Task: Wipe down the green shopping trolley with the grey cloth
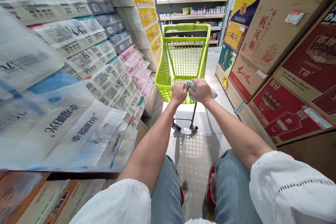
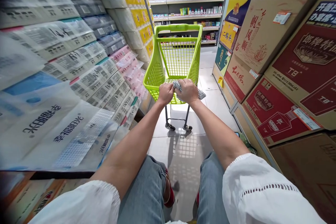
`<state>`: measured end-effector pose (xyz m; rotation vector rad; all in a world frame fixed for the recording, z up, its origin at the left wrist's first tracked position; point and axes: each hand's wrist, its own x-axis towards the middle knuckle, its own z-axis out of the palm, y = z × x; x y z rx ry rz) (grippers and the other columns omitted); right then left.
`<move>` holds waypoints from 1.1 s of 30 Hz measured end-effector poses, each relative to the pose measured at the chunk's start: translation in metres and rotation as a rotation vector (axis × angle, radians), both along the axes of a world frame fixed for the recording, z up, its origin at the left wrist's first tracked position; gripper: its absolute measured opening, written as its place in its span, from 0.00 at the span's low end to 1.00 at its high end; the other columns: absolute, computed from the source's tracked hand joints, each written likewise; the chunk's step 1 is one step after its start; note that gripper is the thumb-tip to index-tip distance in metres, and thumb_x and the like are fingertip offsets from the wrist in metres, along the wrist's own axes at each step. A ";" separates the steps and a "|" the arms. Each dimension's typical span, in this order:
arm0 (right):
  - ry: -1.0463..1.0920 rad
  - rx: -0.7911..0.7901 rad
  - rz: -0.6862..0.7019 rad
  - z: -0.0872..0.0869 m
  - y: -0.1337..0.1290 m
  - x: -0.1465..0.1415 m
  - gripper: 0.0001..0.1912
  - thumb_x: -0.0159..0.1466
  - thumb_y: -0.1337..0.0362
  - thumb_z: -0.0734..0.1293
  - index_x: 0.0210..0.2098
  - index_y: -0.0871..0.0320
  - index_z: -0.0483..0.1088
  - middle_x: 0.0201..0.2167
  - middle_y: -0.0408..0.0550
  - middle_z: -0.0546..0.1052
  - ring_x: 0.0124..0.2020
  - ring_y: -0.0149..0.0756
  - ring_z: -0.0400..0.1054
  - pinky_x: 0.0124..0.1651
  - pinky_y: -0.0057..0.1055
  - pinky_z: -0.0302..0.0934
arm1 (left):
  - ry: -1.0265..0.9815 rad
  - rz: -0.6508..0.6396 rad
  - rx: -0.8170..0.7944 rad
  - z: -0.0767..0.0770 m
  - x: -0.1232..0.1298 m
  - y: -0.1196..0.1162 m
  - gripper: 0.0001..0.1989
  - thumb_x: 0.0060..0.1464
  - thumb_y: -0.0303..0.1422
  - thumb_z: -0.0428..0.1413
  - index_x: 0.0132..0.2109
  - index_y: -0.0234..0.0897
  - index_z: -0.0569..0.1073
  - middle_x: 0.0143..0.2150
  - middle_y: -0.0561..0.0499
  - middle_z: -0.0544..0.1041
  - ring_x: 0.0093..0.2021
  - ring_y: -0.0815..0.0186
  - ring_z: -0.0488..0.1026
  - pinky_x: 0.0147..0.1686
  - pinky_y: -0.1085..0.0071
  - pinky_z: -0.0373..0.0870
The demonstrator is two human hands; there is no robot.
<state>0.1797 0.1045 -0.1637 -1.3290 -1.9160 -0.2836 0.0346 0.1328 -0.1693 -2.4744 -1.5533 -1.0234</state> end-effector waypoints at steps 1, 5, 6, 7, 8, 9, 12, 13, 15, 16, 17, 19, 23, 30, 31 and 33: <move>0.002 -0.002 -0.002 0.000 -0.001 -0.001 0.18 0.62 0.59 0.60 0.48 0.59 0.69 0.41 0.54 0.73 0.44 0.47 0.62 0.47 0.39 0.58 | -0.005 -0.012 0.003 0.000 -0.003 0.001 0.15 0.60 0.33 0.44 0.25 0.39 0.65 0.31 0.48 0.75 0.36 0.61 0.68 0.40 0.62 0.58; 0.001 -0.030 -0.004 0.003 -0.006 -0.012 0.18 0.62 0.57 0.60 0.47 0.60 0.69 0.41 0.55 0.73 0.43 0.47 0.62 0.45 0.40 0.57 | -0.010 -0.052 0.005 0.001 -0.017 0.003 0.15 0.59 0.33 0.45 0.24 0.39 0.63 0.29 0.48 0.74 0.35 0.62 0.67 0.39 0.64 0.58; -0.005 -0.038 -0.006 0.003 -0.007 -0.017 0.18 0.63 0.57 0.60 0.47 0.60 0.69 0.41 0.55 0.73 0.43 0.47 0.62 0.45 0.39 0.57 | -0.007 -0.054 0.004 0.001 -0.022 0.003 0.15 0.58 0.33 0.45 0.23 0.39 0.63 0.29 0.49 0.74 0.34 0.62 0.67 0.39 0.64 0.58; -0.014 -0.044 -0.006 0.004 -0.008 -0.021 0.18 0.63 0.57 0.60 0.47 0.60 0.69 0.41 0.55 0.73 0.43 0.47 0.62 0.45 0.39 0.57 | -0.003 -0.054 0.004 0.001 -0.027 0.004 0.15 0.58 0.33 0.45 0.23 0.39 0.63 0.28 0.49 0.73 0.33 0.63 0.67 0.38 0.64 0.58; -0.024 -0.046 -0.006 0.005 -0.010 -0.025 0.18 0.63 0.57 0.60 0.48 0.59 0.69 0.41 0.55 0.73 0.43 0.46 0.62 0.45 0.39 0.57 | 0.002 -0.054 0.005 0.001 -0.032 0.004 0.16 0.58 0.33 0.45 0.22 0.39 0.62 0.27 0.49 0.73 0.33 0.63 0.67 0.38 0.64 0.58; -0.036 -0.045 -0.004 0.005 -0.011 -0.029 0.18 0.63 0.57 0.60 0.48 0.59 0.69 0.41 0.54 0.73 0.44 0.46 0.62 0.45 0.38 0.57 | 0.009 -0.054 0.006 0.001 -0.036 0.005 0.16 0.58 0.33 0.45 0.22 0.39 0.62 0.27 0.49 0.72 0.32 0.63 0.66 0.37 0.65 0.58; -0.092 -0.030 0.030 0.007 -0.014 -0.034 0.18 0.64 0.56 0.60 0.48 0.59 0.68 0.42 0.54 0.73 0.45 0.46 0.62 0.44 0.36 0.57 | 0.033 -0.069 0.011 0.002 -0.047 0.003 0.17 0.59 0.34 0.44 0.22 0.39 0.62 0.26 0.49 0.72 0.31 0.63 0.66 0.35 0.65 0.58; -0.116 -0.025 0.047 0.008 -0.014 -0.033 0.18 0.64 0.55 0.60 0.48 0.59 0.68 0.42 0.54 0.73 0.45 0.46 0.62 0.44 0.36 0.57 | 0.044 -0.074 0.008 0.003 -0.050 0.002 0.18 0.60 0.35 0.43 0.22 0.39 0.63 0.26 0.48 0.72 0.31 0.63 0.66 0.35 0.65 0.58; -0.149 -0.017 0.066 0.008 -0.012 -0.026 0.18 0.64 0.55 0.60 0.49 0.59 0.68 0.43 0.54 0.73 0.46 0.45 0.62 0.44 0.36 0.58 | 0.065 -0.082 -0.003 0.006 -0.052 0.000 0.19 0.61 0.37 0.42 0.24 0.39 0.65 0.27 0.48 0.73 0.31 0.63 0.67 0.35 0.65 0.58; -0.148 -0.012 0.060 0.008 -0.009 -0.020 0.18 0.64 0.56 0.60 0.50 0.58 0.67 0.45 0.54 0.72 0.46 0.46 0.62 0.44 0.36 0.58 | 0.075 -0.086 -0.009 0.007 -0.052 -0.001 0.19 0.61 0.38 0.42 0.24 0.39 0.66 0.27 0.48 0.73 0.32 0.63 0.67 0.35 0.65 0.58; -0.130 -0.006 0.040 0.007 -0.006 -0.014 0.19 0.64 0.56 0.60 0.50 0.58 0.67 0.46 0.54 0.72 0.47 0.46 0.62 0.45 0.36 0.59 | 0.082 -0.090 -0.013 0.009 -0.051 -0.002 0.20 0.62 0.38 0.42 0.24 0.39 0.66 0.27 0.48 0.73 0.32 0.63 0.67 0.35 0.65 0.58; -0.046 0.017 -0.025 0.005 0.000 -0.001 0.19 0.65 0.57 0.59 0.52 0.58 0.65 0.50 0.54 0.71 0.49 0.46 0.61 0.46 0.38 0.59 | 0.085 -0.095 -0.017 0.010 -0.049 -0.003 0.20 0.62 0.39 0.41 0.24 0.39 0.66 0.27 0.48 0.73 0.32 0.63 0.68 0.36 0.65 0.57; 0.088 0.056 -0.076 0.002 0.006 0.006 0.19 0.66 0.58 0.56 0.53 0.59 0.64 0.51 0.55 0.70 0.49 0.46 0.62 0.50 0.41 0.59 | 0.058 -0.080 -0.007 0.008 -0.042 -0.002 0.20 0.62 0.39 0.42 0.24 0.39 0.66 0.27 0.48 0.73 0.32 0.63 0.68 0.36 0.64 0.57; -0.048 0.019 0.028 -0.001 -0.022 -0.036 0.19 0.64 0.60 0.60 0.52 0.59 0.66 0.48 0.56 0.71 0.48 0.47 0.61 0.51 0.41 0.58 | 0.029 -0.036 0.004 0.004 -0.041 0.001 0.18 0.60 0.35 0.42 0.24 0.38 0.66 0.28 0.47 0.74 0.32 0.62 0.68 0.37 0.64 0.57; -0.065 0.011 0.039 -0.001 -0.024 -0.037 0.19 0.64 0.60 0.60 0.53 0.59 0.66 0.48 0.56 0.70 0.49 0.47 0.60 0.50 0.40 0.59 | 0.030 -0.029 0.003 0.005 -0.043 0.000 0.17 0.60 0.35 0.43 0.24 0.38 0.66 0.28 0.47 0.74 0.32 0.62 0.68 0.36 0.64 0.57; -0.093 -0.002 0.057 -0.001 -0.021 -0.031 0.19 0.64 0.60 0.60 0.53 0.57 0.65 0.49 0.55 0.70 0.50 0.47 0.60 0.49 0.40 0.59 | 0.039 -0.022 -0.002 0.007 -0.047 -0.001 0.17 0.59 0.35 0.43 0.23 0.39 0.65 0.27 0.47 0.73 0.32 0.62 0.67 0.36 0.64 0.57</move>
